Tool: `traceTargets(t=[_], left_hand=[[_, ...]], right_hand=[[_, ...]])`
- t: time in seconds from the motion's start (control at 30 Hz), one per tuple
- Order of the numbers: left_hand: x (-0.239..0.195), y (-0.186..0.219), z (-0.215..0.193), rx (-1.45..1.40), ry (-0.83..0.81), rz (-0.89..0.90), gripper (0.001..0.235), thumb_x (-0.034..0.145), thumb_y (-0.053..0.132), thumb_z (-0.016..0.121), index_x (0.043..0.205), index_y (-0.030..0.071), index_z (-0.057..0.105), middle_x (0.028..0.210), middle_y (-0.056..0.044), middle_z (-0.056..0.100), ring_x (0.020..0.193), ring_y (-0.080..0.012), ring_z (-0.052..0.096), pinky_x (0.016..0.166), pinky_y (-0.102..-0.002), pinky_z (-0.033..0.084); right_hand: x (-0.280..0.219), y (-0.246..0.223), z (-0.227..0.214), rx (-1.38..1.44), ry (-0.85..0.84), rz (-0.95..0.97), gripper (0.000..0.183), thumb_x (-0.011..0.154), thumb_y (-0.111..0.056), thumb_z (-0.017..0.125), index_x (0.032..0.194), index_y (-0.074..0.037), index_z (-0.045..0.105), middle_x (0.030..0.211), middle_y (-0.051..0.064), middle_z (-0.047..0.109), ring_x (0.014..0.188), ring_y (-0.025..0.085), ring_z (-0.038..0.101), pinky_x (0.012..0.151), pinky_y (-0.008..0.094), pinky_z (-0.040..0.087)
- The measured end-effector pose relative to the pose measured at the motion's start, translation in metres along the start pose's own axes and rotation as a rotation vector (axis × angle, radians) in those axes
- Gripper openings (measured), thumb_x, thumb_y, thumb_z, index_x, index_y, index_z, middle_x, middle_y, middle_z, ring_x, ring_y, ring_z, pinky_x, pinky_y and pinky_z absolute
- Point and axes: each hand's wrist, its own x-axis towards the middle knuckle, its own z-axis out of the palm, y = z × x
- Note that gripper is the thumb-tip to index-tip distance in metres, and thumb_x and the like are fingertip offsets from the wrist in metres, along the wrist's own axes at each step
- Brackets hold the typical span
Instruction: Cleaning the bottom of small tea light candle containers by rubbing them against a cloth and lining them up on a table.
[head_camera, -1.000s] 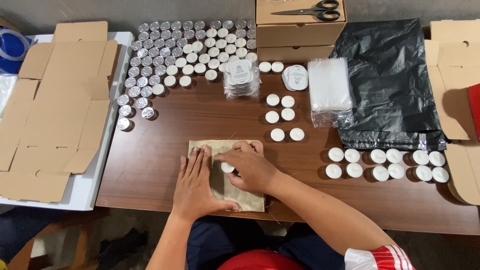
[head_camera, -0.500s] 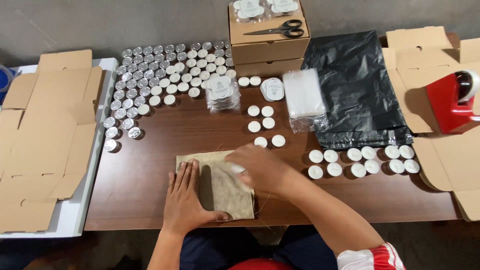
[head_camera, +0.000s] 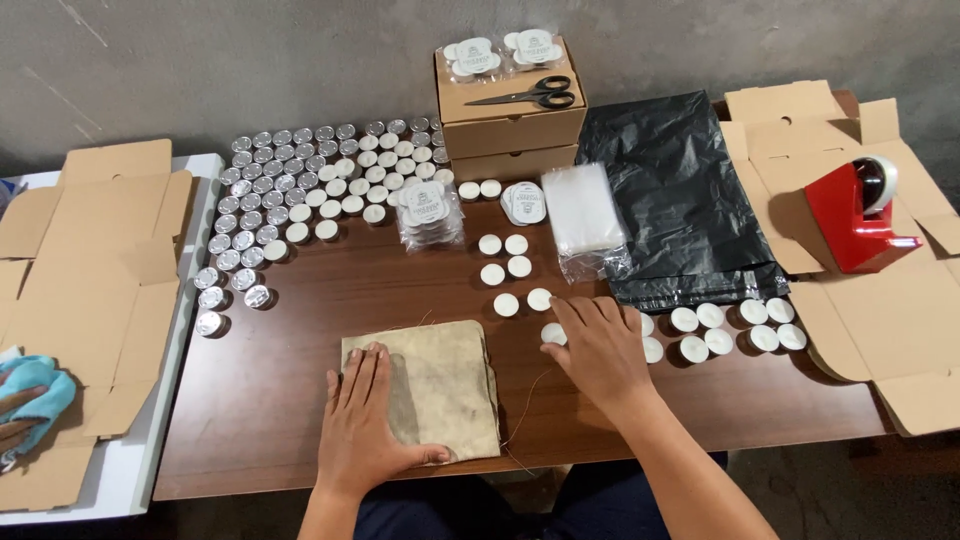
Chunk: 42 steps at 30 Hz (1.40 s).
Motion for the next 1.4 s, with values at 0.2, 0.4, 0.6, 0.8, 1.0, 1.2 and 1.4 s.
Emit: traceTargets(t=[0.2, 0.4, 0.6, 0.8, 1.0, 1.2, 1.4], left_hand=[[-0.002, -0.002, 0.003, 0.005, -0.005, 0.005, 0.177, 0.038, 0.112, 0.078, 0.165, 0.006, 0.015, 0.172, -0.010, 0.018, 0.159, -0.0280, 0.010, 0.125, -0.052, 0.006], [-0.005, -0.009, 0.013, 0.153, 0.097, 0.067, 0.180, 0.039, 0.126, 0.064, 0.164, 0.005, 0.018, 0.173, -0.012, 0.015, 0.160, -0.0283, 0.009, 0.127, -0.050, 0.002], [-0.001, -0.002, -0.005, -0.087, -0.005, 0.004, 0.168, 0.041, 0.108, 0.075, 0.160, 0.001, 0.024, 0.168, -0.014, 0.025, 0.157, -0.0321, 0.016, 0.124, -0.056, 0.007], [-0.002, -0.007, -0.018, -0.310, 0.122, 0.069, 0.134, 0.056, 0.087, 0.080, 0.157, 0.009, 0.039, 0.161, -0.012, 0.041, 0.155, -0.0347, 0.028, 0.124, -0.062, 0.010], [0.025, -0.065, 0.000, -0.312, 0.448, 0.033, 0.042, 0.081, 0.056, 0.083, 0.099, 0.019, 0.076, 0.100, 0.004, 0.072, 0.100, -0.0215, 0.070, 0.098, -0.041, 0.052], [0.103, -0.167, 0.000, 0.233, 0.340, -0.103, 0.045, 0.089, 0.044, 0.063, 0.129, 0.027, 0.072, 0.113, -0.001, 0.069, 0.113, -0.0290, 0.061, 0.092, -0.046, 0.045], [0.157, -0.169, 0.000, 0.211, -0.144, -0.372, 0.076, 0.100, 0.061, 0.039, 0.163, 0.019, 0.032, 0.157, -0.007, 0.050, 0.139, -0.0325, 0.046, 0.106, -0.051, 0.035]], right_hand=[[0.005, 0.000, 0.025, 0.022, -0.086, 0.001, 0.058, 0.086, -0.055, 0.075, 0.131, -0.020, 0.063, 0.095, -0.001, 0.066, 0.083, 0.021, 0.062, 0.076, 0.040, 0.043], [0.010, -0.013, 0.017, -0.028, -0.115, 0.023, 0.059, 0.085, -0.060, 0.070, 0.130, -0.024, 0.065, 0.105, -0.001, 0.065, 0.092, 0.023, 0.062, 0.079, 0.045, 0.046], [0.007, -0.010, 0.043, 0.055, -0.123, -0.027, 0.061, 0.087, -0.057, 0.068, 0.135, -0.019, 0.064, 0.108, -0.001, 0.063, 0.097, 0.022, 0.060, 0.078, 0.040, 0.044], [0.007, -0.017, 0.025, 0.190, -0.108, -0.020, 0.075, 0.083, -0.061, 0.072, 0.142, -0.018, 0.057, 0.120, 0.004, 0.056, 0.103, 0.029, 0.055, 0.083, 0.045, 0.045], [0.003, -0.019, 0.014, 0.229, -0.063, 0.050, 0.072, 0.088, -0.058, 0.067, 0.149, -0.023, 0.054, 0.125, 0.007, 0.052, 0.118, 0.031, 0.050, 0.095, 0.045, 0.042], [0.003, -0.034, 0.003, 0.337, 0.270, -0.154, 0.056, 0.087, -0.050, 0.071, 0.135, -0.022, 0.063, 0.109, 0.003, 0.051, 0.102, 0.023, 0.048, 0.085, 0.034, 0.045], [0.003, -0.026, 0.011, 0.345, 0.317, -0.123, 0.049, 0.088, -0.043, 0.073, 0.131, -0.022, 0.064, 0.107, 0.001, 0.050, 0.101, 0.024, 0.049, 0.083, 0.035, 0.045]])
